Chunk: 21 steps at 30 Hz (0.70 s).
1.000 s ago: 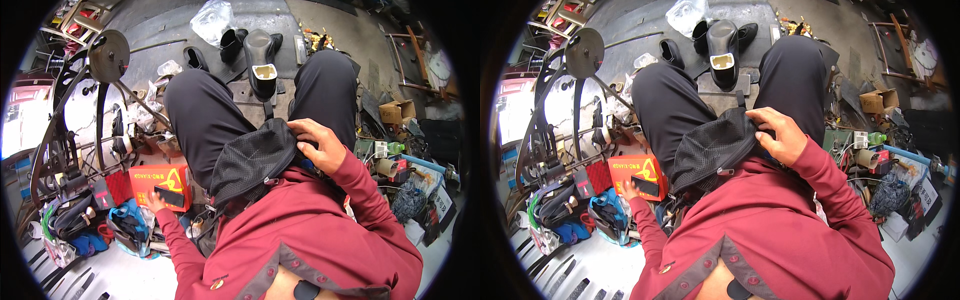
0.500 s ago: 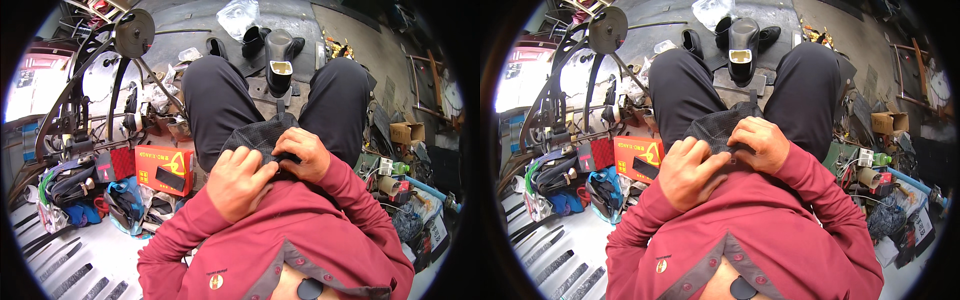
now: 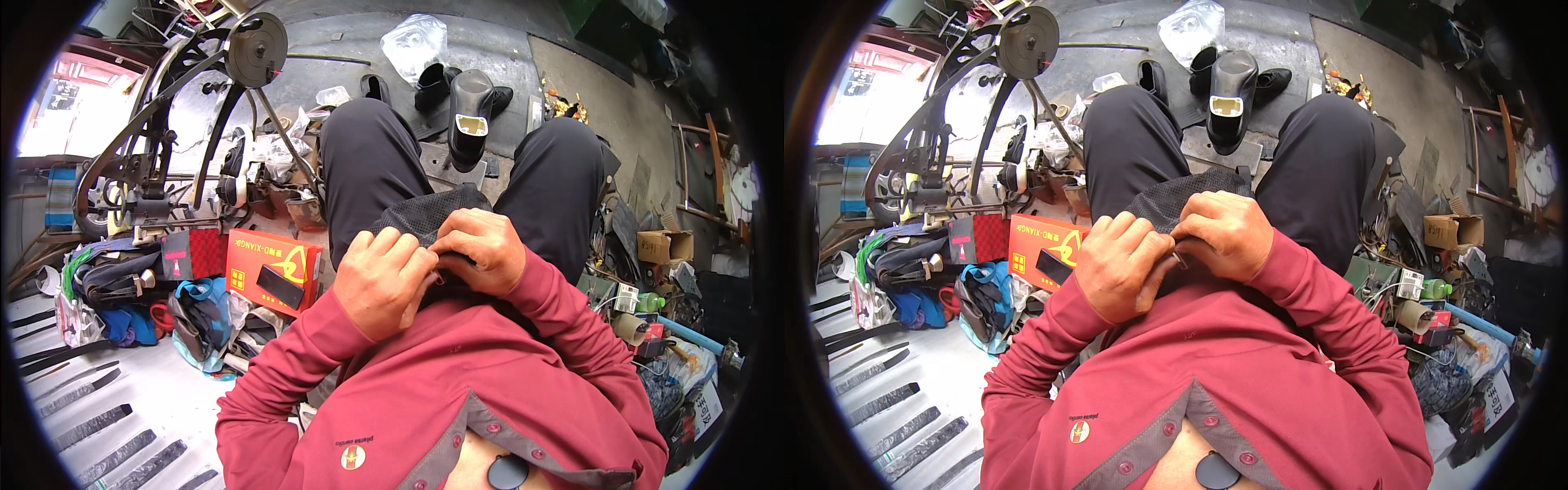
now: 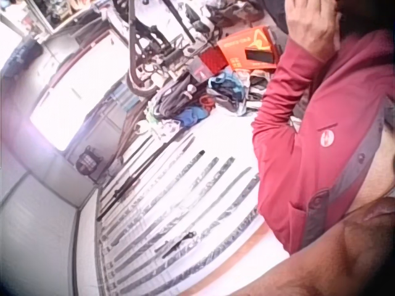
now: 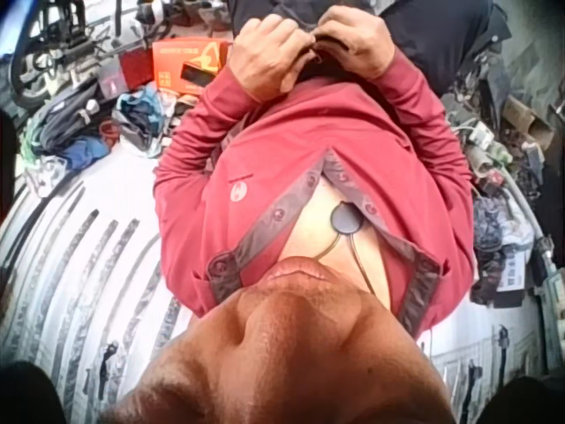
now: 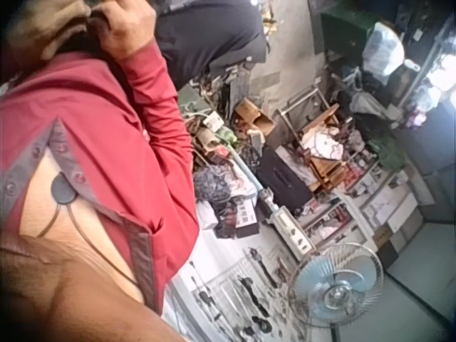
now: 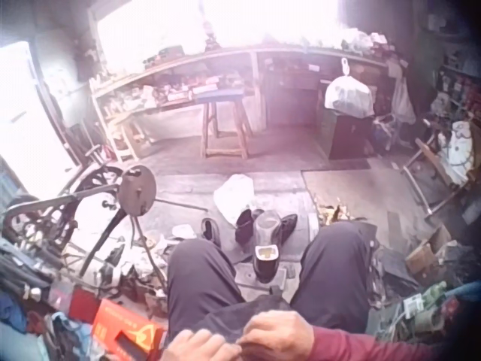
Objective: The person sits cross-legged and repairs a black shoe by attaching a new heel sole. They position the sole, insert nails, and hammer them in. They then trim excess material with scissors and inspect the shoe.
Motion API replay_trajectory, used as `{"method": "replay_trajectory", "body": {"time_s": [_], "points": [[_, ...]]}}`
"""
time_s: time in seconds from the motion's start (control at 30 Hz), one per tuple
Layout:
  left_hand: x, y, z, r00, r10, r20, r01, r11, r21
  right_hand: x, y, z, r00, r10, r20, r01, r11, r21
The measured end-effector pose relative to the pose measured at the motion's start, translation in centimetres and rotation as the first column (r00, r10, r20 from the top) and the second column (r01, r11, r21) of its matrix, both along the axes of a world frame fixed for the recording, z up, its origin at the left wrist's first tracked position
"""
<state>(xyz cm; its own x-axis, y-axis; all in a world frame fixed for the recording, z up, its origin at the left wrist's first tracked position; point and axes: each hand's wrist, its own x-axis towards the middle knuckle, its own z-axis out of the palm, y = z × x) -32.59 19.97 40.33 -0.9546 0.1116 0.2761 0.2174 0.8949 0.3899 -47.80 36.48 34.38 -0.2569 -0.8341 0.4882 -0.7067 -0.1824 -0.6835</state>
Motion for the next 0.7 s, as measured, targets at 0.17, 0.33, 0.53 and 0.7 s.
{"method": "replay_trajectory", "body": {"time_s": [0.17, 0.33, 0.53, 0.7], "points": [[0.0, 0.3, 0.9, 0.994, 0.084, 0.064, -0.083, 0.996, -0.021, 0.5, -0.3, 0.1, 0.999, -0.016, -0.036, 0.016, 1.000, -0.014], [0.1, 0.6, 1.0, 0.983, 0.155, 0.093, -0.145, 0.983, -0.112, 0.8, -0.3, 0.5, 0.999, -0.030, -0.042, 0.030, 1.000, -0.003], [0.8, 1.1, 1.1, 0.981, 0.143, 0.131, -0.128, 0.985, -0.116, 0.6, 0.1, 1.0, 0.999, 0.031, -0.032, -0.030, 0.999, 0.028], [1.2, 0.8, 2.1, 0.938, 0.212, 0.276, -0.231, 0.972, 0.039, 0.5, -0.3, 1.8, 0.992, 0.083, -0.093, -0.083, 0.997, -0.004]]}}
